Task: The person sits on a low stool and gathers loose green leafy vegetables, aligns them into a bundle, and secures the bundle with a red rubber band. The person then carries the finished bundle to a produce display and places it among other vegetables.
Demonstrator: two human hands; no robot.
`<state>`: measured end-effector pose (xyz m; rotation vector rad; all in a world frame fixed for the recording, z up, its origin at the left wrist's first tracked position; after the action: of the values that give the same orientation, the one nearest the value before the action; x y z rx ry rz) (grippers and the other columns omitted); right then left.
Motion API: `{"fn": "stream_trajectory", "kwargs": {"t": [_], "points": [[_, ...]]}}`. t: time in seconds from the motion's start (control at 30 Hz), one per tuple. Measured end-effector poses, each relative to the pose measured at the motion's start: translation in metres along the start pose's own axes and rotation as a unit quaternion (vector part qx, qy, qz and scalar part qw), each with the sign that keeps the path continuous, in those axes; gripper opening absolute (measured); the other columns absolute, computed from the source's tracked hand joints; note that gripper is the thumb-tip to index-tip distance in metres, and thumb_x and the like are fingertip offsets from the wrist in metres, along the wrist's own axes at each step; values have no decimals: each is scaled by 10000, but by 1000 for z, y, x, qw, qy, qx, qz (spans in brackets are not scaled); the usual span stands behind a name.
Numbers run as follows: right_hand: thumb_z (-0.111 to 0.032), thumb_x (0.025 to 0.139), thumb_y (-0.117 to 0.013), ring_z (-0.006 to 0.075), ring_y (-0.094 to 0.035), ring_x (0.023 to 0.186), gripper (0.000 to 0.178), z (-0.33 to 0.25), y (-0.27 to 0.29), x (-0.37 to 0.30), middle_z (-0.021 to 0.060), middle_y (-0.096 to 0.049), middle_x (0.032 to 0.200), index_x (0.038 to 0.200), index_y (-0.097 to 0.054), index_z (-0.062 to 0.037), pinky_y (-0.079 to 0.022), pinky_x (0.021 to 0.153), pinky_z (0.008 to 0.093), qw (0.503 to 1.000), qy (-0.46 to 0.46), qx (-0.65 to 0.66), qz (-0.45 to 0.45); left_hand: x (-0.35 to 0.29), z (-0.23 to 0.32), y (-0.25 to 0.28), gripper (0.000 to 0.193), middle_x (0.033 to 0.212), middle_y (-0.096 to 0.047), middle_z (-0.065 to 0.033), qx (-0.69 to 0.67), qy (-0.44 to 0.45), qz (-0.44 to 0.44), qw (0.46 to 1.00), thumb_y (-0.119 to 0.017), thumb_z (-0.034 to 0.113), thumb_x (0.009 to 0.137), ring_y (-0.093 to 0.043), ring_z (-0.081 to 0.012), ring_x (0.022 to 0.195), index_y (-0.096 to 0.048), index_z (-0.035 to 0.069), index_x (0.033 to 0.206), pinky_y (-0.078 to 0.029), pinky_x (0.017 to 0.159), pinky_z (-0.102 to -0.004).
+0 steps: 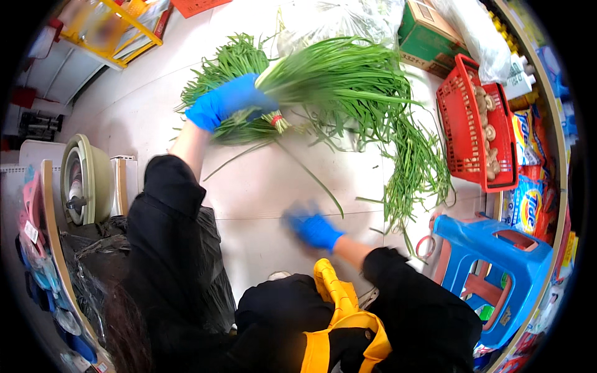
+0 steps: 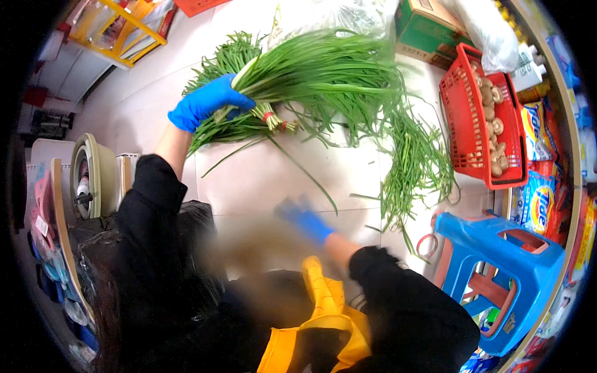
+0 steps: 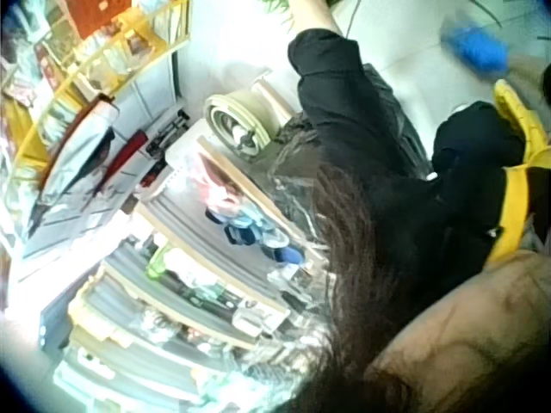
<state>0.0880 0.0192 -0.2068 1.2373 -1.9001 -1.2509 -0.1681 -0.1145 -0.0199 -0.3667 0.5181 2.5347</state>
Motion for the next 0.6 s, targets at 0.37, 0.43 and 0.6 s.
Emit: {"fn": "stream_trajectory", "kwargs": {"t": [0.37, 0.43, 0.6], "points": [[-301, 784, -566, 287, -413, 1130, 537, 144, 59, -68, 169, -423, 1234, 1210, -406, -16, -323, 924, 458, 863, -392, 306, 91, -81, -153, -187, 221, 745, -543, -81, -620, 72, 81, 777, -594, 138, 749, -514, -154, 585, -522, 38, 933, -433, 518, -290], [-278, 832, -512, 250, -501, 1037, 445, 101, 35, -39, 149, -458, 1210, 1163, -446, 11, -416, 850, 387, 643, -359, 675, 48, -88, -136, -215, 192, 723, -514, -64, -684, 70, 44, 724, -585, 126, 766, -473, -123, 558, -500, 54, 923, -404, 502, -262], [-329, 857, -460, 248, -448, 1106, 522, 22, 19, 41, 135, -428, 1246, 1268, -327, -36, -373, 916, 395, 449, -141, 882, -40, -117, -107, -234, 179, 715, -495, -50, -638, 150, 49, 753, -565, 148, 798, -455, -104, 545, -476, 65, 929, -383, 483, -229]]}}
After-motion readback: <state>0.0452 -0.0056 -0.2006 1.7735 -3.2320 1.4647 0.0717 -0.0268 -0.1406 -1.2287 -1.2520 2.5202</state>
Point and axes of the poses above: each hand's wrist, its own x-axis towards the middle knuckle, its own y-axis out of the back of the hand, z = x × y, the point moved 9 cm from there along x, towards the middle knuckle
